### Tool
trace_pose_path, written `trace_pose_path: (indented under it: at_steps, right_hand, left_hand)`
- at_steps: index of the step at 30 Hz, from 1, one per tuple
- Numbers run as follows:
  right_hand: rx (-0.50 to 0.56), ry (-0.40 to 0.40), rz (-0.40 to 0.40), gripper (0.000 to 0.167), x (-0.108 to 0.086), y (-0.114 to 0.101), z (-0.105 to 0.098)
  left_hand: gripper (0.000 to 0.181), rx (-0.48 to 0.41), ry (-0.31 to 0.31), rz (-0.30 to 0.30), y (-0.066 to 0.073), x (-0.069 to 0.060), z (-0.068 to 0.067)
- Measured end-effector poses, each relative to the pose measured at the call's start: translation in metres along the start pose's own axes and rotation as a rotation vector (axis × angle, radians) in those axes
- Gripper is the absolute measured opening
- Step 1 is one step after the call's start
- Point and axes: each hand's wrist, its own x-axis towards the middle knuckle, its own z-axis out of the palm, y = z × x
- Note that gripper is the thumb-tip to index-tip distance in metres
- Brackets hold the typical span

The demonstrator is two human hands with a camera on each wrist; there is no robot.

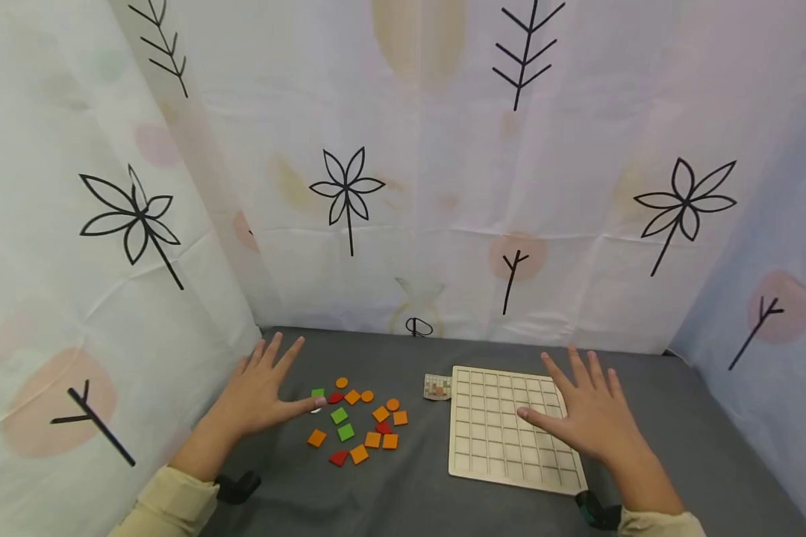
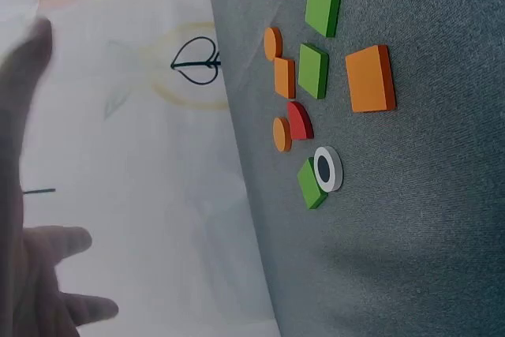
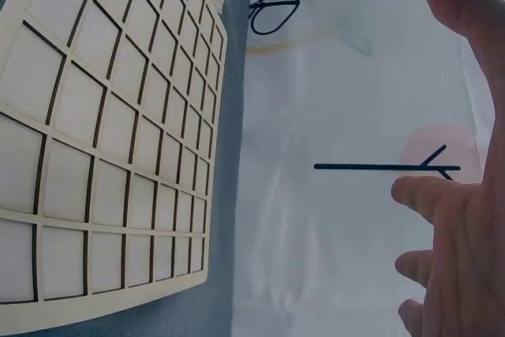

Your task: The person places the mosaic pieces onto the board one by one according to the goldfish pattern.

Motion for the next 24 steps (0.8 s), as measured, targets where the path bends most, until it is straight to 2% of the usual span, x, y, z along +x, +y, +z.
trace_pose_path:
  at_steps: [3,6,8,13,18,24]
  right_hand:
    - [0.018,-0.002,-0.002,0.097,0.001,-0.002,-0.002]
    - [0.1,-0.016,0.006,0.081,0.001,-0.003,-0.005]
    - [0.173,-0.019,0.018,0.072,0.001,-0.003,-0.005]
    - [0.305,0.025,0.026,0.059,0.0,0.004,0.006]
    - [0.417,0.03,0.079,0.05,-0.001,0.016,0.019]
    - [0.479,0.032,0.145,0.048,-0.006,0.028,0.029]
  left_hand:
    - [0.108,-0.024,0.035,0.065,0.0,0.0,0.001]
    - [0.092,-0.053,0.065,0.124,-0.001,0.0,0.002]
    - [0.084,-0.079,0.073,0.142,-0.001,-0.001,0.003]
    - [0.074,-0.148,0.075,0.133,-0.001,-0.001,0.012]
    - [0.07,-0.21,0.077,0.099,-0.002,-0.001,0.023]
    - [0.068,-0.324,0.061,0.036,-0.005,-0.001,0.037]
